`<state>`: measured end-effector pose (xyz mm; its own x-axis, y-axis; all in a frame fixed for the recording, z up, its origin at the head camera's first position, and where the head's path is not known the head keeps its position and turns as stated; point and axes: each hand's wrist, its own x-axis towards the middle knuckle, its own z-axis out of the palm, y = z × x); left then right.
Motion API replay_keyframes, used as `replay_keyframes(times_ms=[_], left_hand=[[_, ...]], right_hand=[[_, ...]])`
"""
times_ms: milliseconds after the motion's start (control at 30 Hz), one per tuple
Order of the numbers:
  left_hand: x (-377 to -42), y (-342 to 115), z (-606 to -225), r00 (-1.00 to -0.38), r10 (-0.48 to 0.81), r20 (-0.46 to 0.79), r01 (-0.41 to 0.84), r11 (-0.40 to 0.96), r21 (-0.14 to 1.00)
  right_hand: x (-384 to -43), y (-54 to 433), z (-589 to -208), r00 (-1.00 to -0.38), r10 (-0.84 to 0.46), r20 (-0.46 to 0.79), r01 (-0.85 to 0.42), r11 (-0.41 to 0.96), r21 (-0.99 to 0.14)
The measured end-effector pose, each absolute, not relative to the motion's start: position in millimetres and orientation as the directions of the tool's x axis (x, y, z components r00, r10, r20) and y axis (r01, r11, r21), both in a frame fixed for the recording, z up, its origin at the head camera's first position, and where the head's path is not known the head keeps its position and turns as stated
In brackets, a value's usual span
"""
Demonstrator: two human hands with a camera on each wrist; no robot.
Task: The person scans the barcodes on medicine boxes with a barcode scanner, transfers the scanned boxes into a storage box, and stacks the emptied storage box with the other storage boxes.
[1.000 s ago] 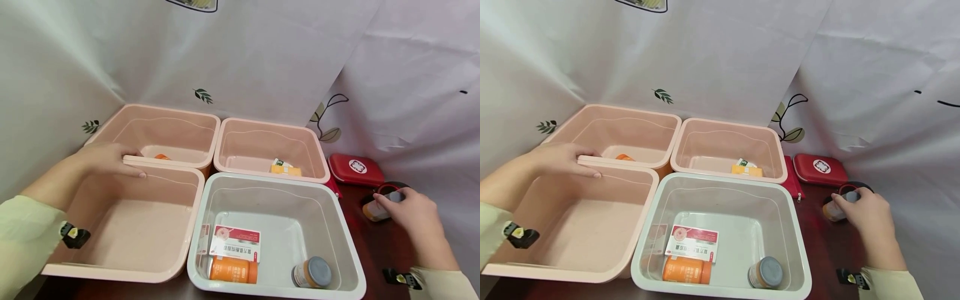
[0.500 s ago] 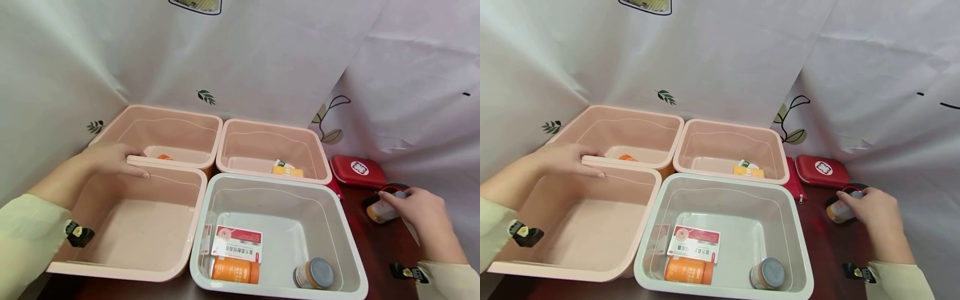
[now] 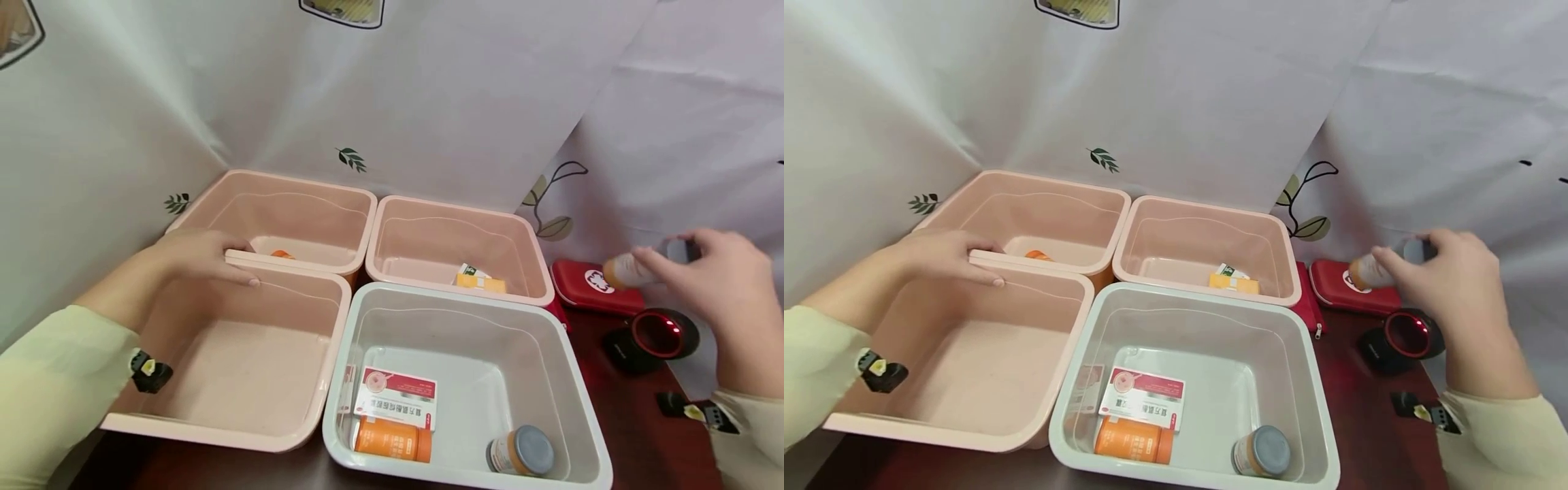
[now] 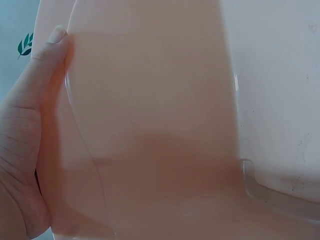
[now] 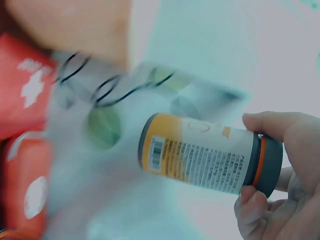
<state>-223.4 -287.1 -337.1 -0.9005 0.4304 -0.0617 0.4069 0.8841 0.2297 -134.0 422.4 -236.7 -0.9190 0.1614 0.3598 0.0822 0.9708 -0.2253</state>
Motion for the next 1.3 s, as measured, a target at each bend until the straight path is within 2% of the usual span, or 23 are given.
replay_keyframes(times_ms=[133,300,500,800,1000,1167,1300], left_hand=[[-222,-284,-338,-0.899,0.433,-0.062,0.407,0.880,0.247],[-223,-276,-337,-0.901,0.429,-0.066,0.396,0.873,0.284],[-224,-262,-339,-0.897,0.439,-0.047,0.403,0.859,0.316],[-221,-249,-340,-0.905,0.422,-0.046,0.387,0.865,0.320],[-223,-246,-339,-0.908,0.416,-0.053,0.381,0.871,0.309],[-225,-246,-341,-0.908,0.416,-0.051,0.381,0.871,0.310],[-223,-249,-339,-0.912,0.407,-0.049,0.375,0.876,0.303]], right_hand=[[-149,377,-208,-0.915,0.044,0.400,-0.086,0.950,-0.299],[-169,317,-194,-0.954,-0.104,0.282,-0.233,0.847,-0.477],[-190,250,-197,-0.953,-0.281,0.110,-0.287,0.730,-0.621],[-220,180,-233,-0.927,-0.333,0.170,-0.327,0.501,-0.801],[-227,148,-270,-0.919,-0.341,0.199,-0.329,0.383,-0.864],[-227,138,-292,-0.899,-0.392,0.193,-0.348,0.375,-0.859],[-229,133,-296,-0.862,-0.455,0.223,-0.418,0.390,-0.821]])
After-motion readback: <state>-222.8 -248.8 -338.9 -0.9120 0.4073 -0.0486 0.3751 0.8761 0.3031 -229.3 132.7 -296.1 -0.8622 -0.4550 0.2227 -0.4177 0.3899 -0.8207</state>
